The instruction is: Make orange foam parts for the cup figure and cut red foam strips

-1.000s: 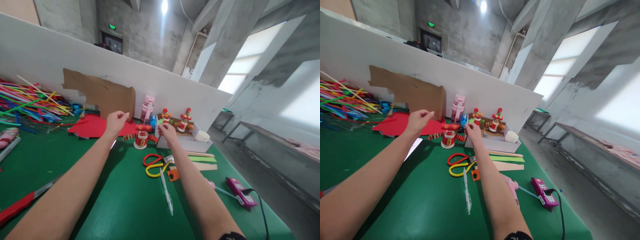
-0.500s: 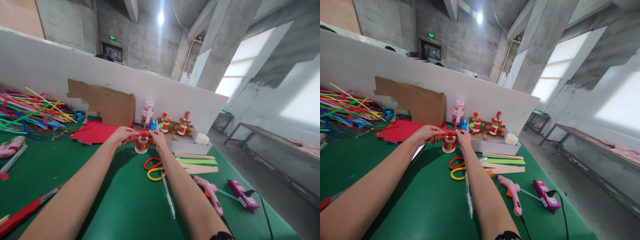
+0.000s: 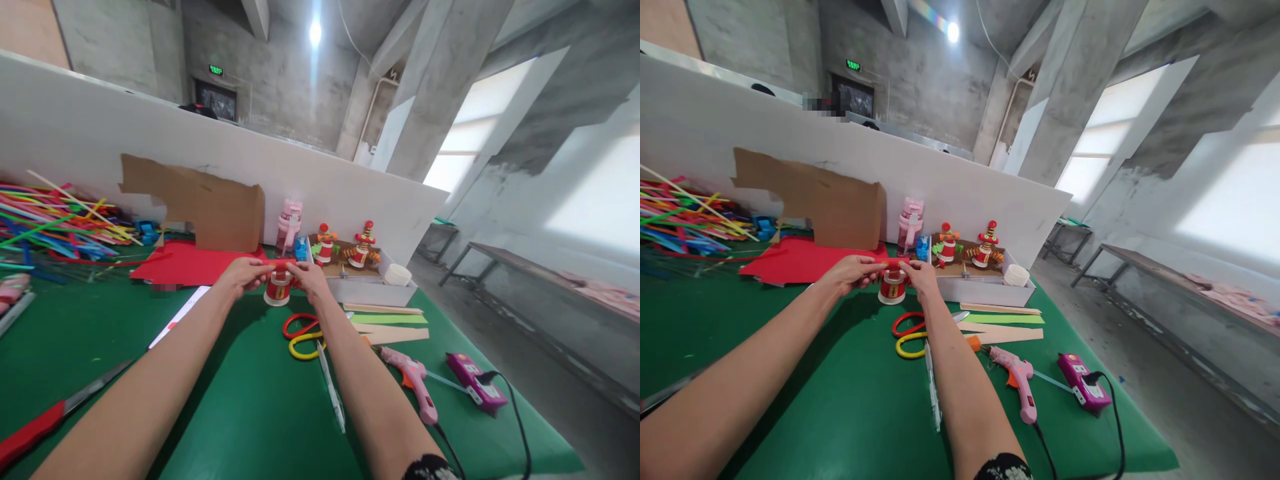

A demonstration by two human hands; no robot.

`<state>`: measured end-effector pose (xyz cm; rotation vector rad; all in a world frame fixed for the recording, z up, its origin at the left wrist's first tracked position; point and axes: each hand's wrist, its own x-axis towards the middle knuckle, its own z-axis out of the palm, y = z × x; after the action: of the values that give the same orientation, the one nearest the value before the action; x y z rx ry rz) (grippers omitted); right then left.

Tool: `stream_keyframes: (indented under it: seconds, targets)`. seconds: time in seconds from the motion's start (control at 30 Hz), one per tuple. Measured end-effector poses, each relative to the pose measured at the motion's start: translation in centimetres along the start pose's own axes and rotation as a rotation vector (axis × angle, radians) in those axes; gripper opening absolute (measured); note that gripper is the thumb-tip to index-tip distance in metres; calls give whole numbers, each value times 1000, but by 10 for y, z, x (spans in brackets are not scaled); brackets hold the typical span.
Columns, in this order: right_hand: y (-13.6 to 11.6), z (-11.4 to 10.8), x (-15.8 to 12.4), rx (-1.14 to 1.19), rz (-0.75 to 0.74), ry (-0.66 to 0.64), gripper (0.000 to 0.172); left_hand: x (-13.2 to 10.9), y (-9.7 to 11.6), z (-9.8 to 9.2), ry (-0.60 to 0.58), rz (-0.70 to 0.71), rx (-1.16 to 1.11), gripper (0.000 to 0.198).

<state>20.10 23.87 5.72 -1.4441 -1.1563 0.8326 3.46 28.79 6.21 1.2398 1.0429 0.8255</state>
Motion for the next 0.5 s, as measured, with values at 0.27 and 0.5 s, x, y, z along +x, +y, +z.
stream_keyframes:
  seconds: [0.27, 0.5]
  targets:
    - [-3, 1, 0, 21, 20, 11, 24, 5, -6, -1, -4, 5, -44, 44]
    - [-15, -3, -3, 71, 80, 6, 28, 2, -3, -5, -55, -46, -128, 39]
